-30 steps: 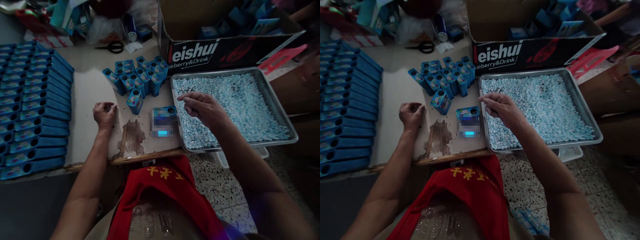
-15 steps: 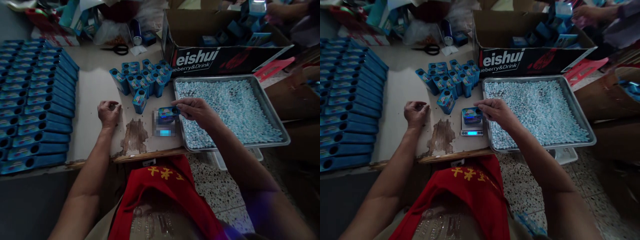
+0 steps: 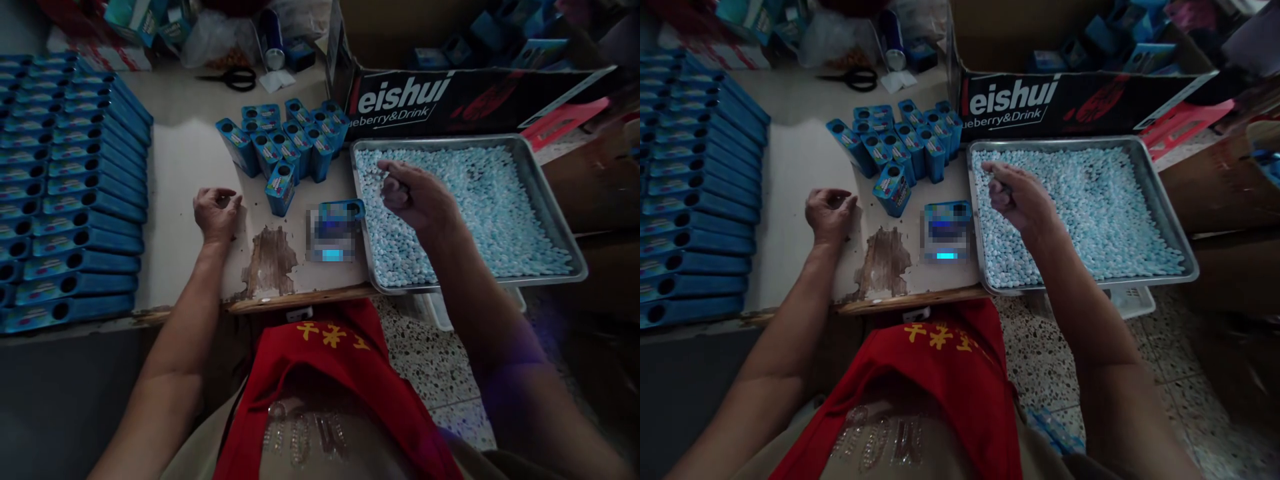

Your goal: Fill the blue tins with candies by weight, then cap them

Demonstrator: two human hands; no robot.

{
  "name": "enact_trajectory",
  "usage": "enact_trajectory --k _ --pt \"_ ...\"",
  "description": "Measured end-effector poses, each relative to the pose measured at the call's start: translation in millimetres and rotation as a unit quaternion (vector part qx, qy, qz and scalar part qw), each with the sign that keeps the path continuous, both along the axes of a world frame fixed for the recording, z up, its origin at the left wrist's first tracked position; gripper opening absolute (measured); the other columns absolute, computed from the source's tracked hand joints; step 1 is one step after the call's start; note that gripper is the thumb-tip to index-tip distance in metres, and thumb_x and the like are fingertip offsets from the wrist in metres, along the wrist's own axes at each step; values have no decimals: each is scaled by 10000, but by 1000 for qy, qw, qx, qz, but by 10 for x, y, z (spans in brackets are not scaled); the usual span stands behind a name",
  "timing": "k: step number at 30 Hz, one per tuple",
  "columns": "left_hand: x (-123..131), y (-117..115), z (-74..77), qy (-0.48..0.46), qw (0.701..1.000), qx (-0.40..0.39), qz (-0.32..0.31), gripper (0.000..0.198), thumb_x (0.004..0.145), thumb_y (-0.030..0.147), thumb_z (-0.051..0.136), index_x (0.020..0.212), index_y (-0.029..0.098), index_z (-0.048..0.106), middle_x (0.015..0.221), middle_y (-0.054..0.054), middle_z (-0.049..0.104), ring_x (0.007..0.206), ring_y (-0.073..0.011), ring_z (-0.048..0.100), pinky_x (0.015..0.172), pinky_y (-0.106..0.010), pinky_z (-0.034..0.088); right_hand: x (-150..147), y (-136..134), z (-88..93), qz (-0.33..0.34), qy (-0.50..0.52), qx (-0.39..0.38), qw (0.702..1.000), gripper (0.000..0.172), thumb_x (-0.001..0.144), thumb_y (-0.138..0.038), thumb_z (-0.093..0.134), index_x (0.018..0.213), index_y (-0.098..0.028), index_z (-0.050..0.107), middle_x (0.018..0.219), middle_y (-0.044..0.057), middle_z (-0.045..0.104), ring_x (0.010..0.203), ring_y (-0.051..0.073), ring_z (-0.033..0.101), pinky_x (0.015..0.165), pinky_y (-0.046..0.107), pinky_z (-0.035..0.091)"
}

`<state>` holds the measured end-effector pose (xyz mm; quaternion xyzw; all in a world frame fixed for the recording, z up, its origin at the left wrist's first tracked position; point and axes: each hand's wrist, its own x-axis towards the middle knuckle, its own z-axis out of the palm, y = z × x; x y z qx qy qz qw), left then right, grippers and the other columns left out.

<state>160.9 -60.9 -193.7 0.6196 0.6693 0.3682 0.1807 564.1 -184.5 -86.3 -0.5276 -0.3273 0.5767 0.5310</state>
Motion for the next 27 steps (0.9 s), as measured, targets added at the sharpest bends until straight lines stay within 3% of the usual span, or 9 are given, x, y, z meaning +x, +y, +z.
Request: enact_trajectory --k 4,7,11,13,15,18,22,24,27 --pt "-1 5 3 -24 1000 -1 7 99 878 194 858 946 192 787 1028 -69 740 1016 -256 707 1032 -380 550 260 236 -300 -59 71 7 996 129 996 -275 836 993 -296 709 666 -70 501 491 67 398 433 201 331" --pt "9 4 35 -59 998 9 33 108 925 228 846 948 177 753 988 -54 736 969 -219 703 973 -333 548 253 305 -444 -89 119 7 989 142 974 -269 838 981 -275 696 648 -80 497 482 57 392 433 162 341" --pt "50 -63 120 -89 992 49 78 147 992 286 797 966 183 695 993 -44 718 977 -210 706 934 -321 558 133 287 -453 -121 163 -2 979 35 1022 -208 694 1013 -240 704 645 -79 524 476 61 378 415 138 312" --pt "116 -156 204 -72 991 98 63 184 1008 341 799 988 194 689 1048 -61 717 1054 -240 712 974 -358 572 104 278 -421 -127 170 -7 977 38 1014 -197 688 1013 -229 708 647 -81 519 474 60 374 411 141 303" --pt "243 -281 333 -37 988 152 -3 251 1007 428 830 1003 213 701 1090 -79 723 1153 -283 707 1067 -426 569 102 280 -393 -119 172 -13 978 40 989 -199 728 998 -231 707 649 -86 510 467 59 375 410 150 299" --pt "552 -470 599 13 966 206 -153 399 994 627 846 1032 246 734 1135 -85 747 1261 -326 693 1207 -520 520 115 285 -371 -110 183 -14 977 78 961 -173 747 987 -236 707 645 -87 516 461 56 373 407 155 289" --pt "1015 -628 927 52 925 222 -303 565 976 819 774 1115 271 782 1220 -90 791 1289 -331 700 1239 -522 509 119 265 -355 -90 184 -17 979 106 938 -181 782 993 -239 711 655 -82 536 471 57 372 404 153 287" --pt "1173 -670 1007 61 909 217 -350 602 977 847 748 1162 276 799 1246 -93 807 1275 -324 710 1228 -501 516 111 249 -340 -84 182 -23 980 113 943 -199 789 1000 -249 705 651 -86 535 475 63 366 400 152 285" --pt "1278 -708 1009 71 897 199 -388 639 977 852 741 1233 270 809 1283 -100 813 1271 -321 716 1216 -491 519 76 229 -303 -93 185 -27 978 90 966 -194 754 1001 -252 696 640 -87 537 476 63 355 402 144 278"
